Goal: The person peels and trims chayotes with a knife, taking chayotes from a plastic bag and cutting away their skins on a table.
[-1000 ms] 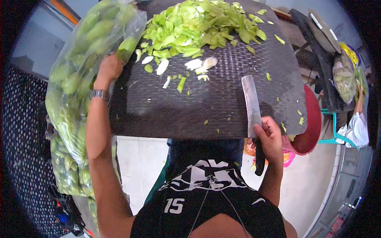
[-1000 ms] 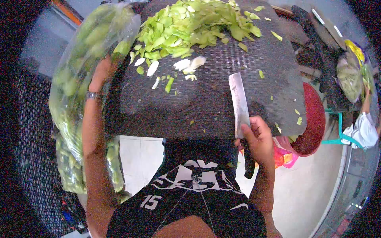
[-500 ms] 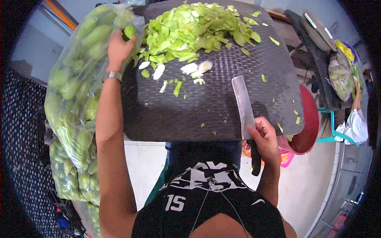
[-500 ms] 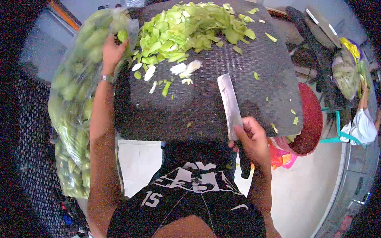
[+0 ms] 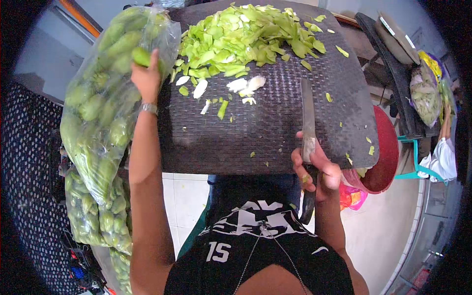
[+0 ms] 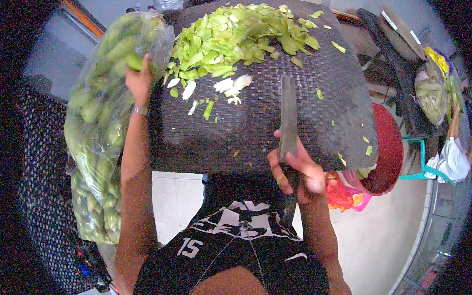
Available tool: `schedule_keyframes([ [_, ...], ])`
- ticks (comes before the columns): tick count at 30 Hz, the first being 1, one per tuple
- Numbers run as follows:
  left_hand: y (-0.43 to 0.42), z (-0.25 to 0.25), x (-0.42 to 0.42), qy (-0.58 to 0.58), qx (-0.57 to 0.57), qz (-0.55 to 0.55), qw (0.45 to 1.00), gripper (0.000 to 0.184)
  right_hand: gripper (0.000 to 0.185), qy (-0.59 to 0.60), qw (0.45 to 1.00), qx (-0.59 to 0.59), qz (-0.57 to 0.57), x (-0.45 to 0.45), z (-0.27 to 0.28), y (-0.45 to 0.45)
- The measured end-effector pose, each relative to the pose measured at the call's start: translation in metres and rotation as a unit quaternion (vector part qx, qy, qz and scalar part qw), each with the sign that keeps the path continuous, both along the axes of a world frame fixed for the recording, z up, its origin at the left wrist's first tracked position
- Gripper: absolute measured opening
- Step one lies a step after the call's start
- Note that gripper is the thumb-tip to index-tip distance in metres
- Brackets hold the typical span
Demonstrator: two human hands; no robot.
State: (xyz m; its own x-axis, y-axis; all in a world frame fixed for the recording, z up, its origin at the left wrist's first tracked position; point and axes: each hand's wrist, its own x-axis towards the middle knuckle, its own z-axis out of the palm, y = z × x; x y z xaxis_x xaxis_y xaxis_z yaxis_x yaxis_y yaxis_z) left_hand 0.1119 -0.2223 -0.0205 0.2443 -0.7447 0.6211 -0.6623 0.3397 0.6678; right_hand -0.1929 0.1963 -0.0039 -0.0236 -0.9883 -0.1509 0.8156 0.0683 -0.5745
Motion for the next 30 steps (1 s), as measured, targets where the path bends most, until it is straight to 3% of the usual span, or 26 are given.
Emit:
schedule_keyframes([
  [1,0.005,0.003,0.002,0.061,0.004,0.01,0.998,0.062,0.062,-0.002,1.0,0.002,0.003,0.0,0.0,0.0],
  [2,0.003,0.005,0.008,0.25,0.018,-0.063,0.966,0.061,0.063,-0.005,1.0,0.003,0.007,-0.001,-0.001,-0.001],
  [3,0.007,0.015,0.018,0.38,0.037,-0.13,0.915,0.059,0.063,-0.007,1.0,0.004,0.01,-0.002,-0.002,-0.001],
  [5,0.03,0.048,0.042,0.608,0.076,-0.248,0.751,0.053,0.062,0.071,0.996,-0.001,-0.045,-0.002,0.001,-0.004],
  [8,0.067,0.081,0.042,0.683,0.078,-0.315,0.655,0.049,0.059,0.22,0.968,-0.013,-0.122,0.002,0.022,-0.014],
  [11,0.096,0.078,0.021,0.601,0.167,-0.449,0.64,0.043,0.049,0.36,0.914,-0.029,-0.187,0.004,0.042,-0.026],
  [13,0.137,0.073,-0.02,0.55,0.257,-0.448,0.656,0.039,0.042,0.436,0.876,-0.039,-0.201,-0.005,0.047,-0.043],
  [14,0.156,0.067,-0.04,0.536,0.321,-0.459,0.631,0.038,0.023,0.479,0.855,-0.043,-0.194,-0.011,0.042,-0.055],
  [17,0.198,0.04,-0.081,0.514,0.464,-0.513,0.508,0.035,0.029,0.35,0.936,0.02,-0.038,-0.03,0.048,-0.072],
  [18,0.209,0.036,-0.087,0.51,0.491,-0.497,0.502,0.04,0.034,0.326,0.944,0.056,0.004,-0.035,0.068,-0.074],
  [20,0.222,0.027,-0.097,0.524,0.515,-0.477,0.482,0.045,0.035,0.309,0.95,-0.031,0.014,-0.056,0.085,-0.081],
  [21,0.224,0.026,-0.097,0.528,0.51,-0.474,0.486,0.046,0.035,0.305,0.95,-0.067,-0.003,-0.058,0.103,-0.081],
  [23,0.226,0.026,-0.096,0.535,0.497,-0.47,0.496,0.046,0.043,0.176,0.948,-0.001,-0.264,-0.008,0.147,-0.089],
  [24,0.229,0.027,-0.091,0.537,0.494,-0.461,0.505,0.046,0.045,0.053,0.972,-0.009,-0.227,-0.02,0.132,-0.086],
  [26,0.229,0.032,-0.083,0.539,0.481,-0.451,0.524,0.046,0.046,0.039,0.993,-0.099,-0.057,-0.043,0.049,-0.078],
  [27,0.226,0.032,-0.082,0.518,0.466,-0.47,0.542,0.046,0.047,0.034,0.989,-0.137,0.033,-0.042,0.037,-0.079],
  [30,0.233,0.035,-0.076,0.447,0.454,-0.495,0.591,0.049,0.049,0.09,0.995,0.02,0.023,-0.048,0.025,-0.067],
])
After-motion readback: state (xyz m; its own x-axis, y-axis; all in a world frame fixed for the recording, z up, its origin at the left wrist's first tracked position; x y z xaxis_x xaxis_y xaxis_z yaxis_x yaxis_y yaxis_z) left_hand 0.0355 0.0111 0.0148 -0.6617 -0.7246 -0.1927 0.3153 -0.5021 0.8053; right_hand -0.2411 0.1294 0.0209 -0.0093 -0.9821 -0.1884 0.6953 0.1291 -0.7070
